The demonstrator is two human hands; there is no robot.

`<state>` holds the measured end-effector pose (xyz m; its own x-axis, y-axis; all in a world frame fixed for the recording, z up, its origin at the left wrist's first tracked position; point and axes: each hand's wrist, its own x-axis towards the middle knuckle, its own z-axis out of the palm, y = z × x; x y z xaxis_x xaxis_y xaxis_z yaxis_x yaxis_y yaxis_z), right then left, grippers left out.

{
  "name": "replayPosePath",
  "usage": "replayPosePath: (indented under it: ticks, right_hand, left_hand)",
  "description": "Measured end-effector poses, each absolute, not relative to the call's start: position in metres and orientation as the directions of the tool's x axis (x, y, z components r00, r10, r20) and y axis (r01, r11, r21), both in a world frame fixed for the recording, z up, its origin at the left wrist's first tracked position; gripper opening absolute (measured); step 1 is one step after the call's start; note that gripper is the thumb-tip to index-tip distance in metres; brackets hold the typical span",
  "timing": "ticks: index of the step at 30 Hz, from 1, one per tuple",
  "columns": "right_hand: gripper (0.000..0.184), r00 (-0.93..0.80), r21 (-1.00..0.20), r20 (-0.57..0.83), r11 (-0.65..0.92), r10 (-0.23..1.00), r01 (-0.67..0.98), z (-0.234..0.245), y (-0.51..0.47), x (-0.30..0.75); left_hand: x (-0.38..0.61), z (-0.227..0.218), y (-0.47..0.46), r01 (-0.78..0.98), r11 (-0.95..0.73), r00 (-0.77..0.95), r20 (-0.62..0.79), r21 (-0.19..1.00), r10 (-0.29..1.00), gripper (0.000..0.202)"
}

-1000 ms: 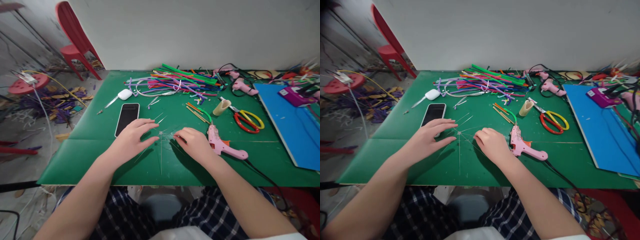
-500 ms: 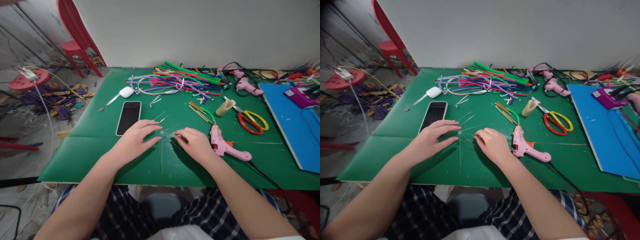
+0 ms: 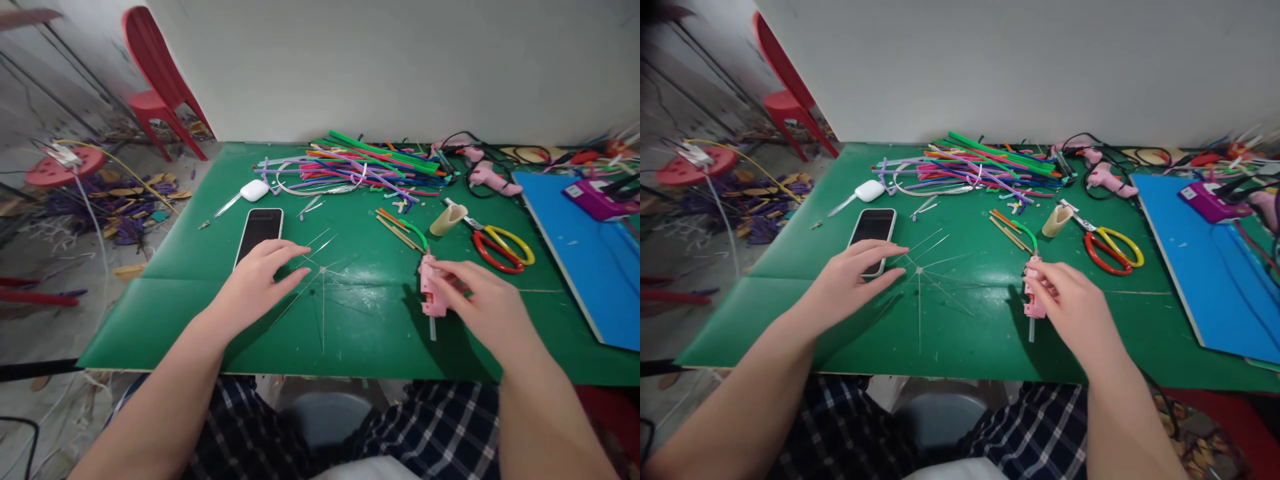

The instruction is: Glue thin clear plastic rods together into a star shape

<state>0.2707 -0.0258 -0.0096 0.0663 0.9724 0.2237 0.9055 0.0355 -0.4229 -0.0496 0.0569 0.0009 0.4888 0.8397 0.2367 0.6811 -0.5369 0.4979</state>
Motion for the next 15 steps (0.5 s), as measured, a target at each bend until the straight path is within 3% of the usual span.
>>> replayPosePath:
  ticks: [3,6,11,15]
  right_hand:
    - [0.049,0.062,-0.318,0.17,-0.005,0.983,0.948,-0.027,-0.042,0.307]
    - [0.058,0.041,-0.288,0.105,-0.009,0.994,0.957,-0.047,-0.048,0.327]
    - [0.041,-0.057,-0.238,0.097,0.079,0.994,0.968,-0.05,-0.045,0.324]
    - [0.031,0.039,-0.375,0.112,0.006,0.993,0.927,-0.027,-0.048,0.309]
  left_hand:
    - [-0.049,0.004,0.053,0.705,-0.396,0.374,0.167,0.588,0.912,0.031]
    - [-0.047,0.002,0.05,0.643,-0.251,0.299,0.065,0.724,0.952,0.036]
    - [-0.037,-0.004,0.049,0.312,-0.008,0.285,-0.085,0.95,0.955,0.05]
    - [-0.032,-0.006,0.047,0.154,0.13,0.305,-0.172,0.979,0.937,0.054]
